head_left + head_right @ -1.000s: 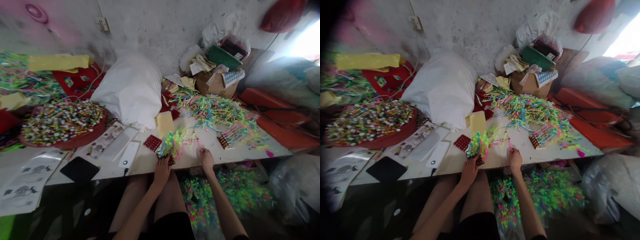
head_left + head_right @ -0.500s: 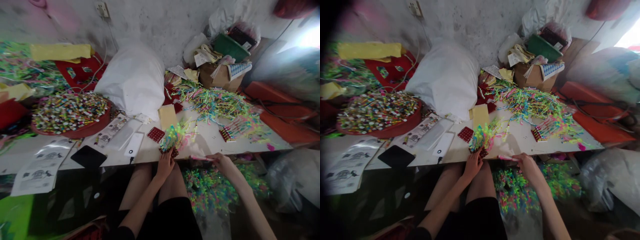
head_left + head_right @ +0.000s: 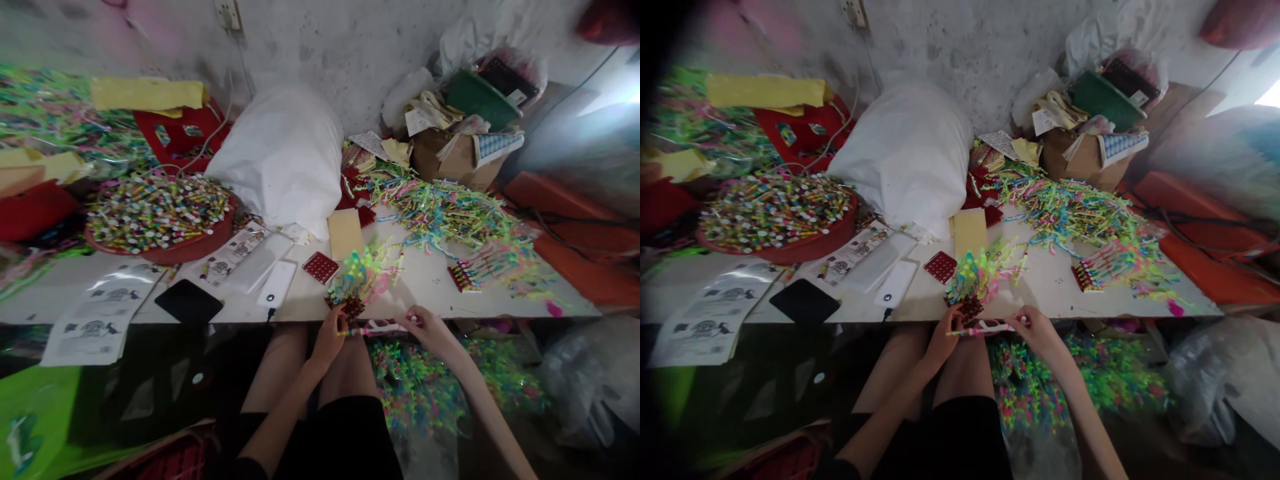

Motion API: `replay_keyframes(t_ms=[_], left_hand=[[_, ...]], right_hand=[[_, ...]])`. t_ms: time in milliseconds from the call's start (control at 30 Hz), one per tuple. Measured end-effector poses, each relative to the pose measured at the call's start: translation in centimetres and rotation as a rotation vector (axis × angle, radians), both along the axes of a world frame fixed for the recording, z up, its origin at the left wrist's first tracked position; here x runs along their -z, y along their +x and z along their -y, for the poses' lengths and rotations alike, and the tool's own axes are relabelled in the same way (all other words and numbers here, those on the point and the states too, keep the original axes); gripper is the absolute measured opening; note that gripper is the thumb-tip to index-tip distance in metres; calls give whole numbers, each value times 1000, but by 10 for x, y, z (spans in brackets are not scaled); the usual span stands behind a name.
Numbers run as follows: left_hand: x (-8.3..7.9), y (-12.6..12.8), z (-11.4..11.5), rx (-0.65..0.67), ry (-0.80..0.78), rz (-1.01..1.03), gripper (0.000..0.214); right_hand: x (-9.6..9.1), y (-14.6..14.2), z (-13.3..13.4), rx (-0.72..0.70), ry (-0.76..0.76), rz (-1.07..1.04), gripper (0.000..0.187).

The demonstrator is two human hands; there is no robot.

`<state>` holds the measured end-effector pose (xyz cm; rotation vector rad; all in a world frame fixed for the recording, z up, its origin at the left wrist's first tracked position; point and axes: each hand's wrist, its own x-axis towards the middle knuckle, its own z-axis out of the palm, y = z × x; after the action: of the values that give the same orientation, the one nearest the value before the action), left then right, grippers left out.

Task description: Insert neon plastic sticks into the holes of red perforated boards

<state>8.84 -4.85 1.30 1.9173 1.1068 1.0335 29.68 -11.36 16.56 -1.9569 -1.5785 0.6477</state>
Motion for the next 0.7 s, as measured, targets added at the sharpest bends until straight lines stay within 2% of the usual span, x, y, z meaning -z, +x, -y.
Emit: replay_keyframes(t_ms=[133,300,500,700], left_hand=[[-1,-3,3,-37,4,84,33],[-1,-6,4,-123,88,95,28],[-2,-8,2,-141,109,51,29],[-4,-7,3,-108,125,29,32]], right_hand=[[5,1,-2,35,-161,-199,35],[1,-10,-9,-13,-71,-218,31],[3,-30,-24,-14,115,-21,27],[18,-38,-31,-81,125,254,31]])
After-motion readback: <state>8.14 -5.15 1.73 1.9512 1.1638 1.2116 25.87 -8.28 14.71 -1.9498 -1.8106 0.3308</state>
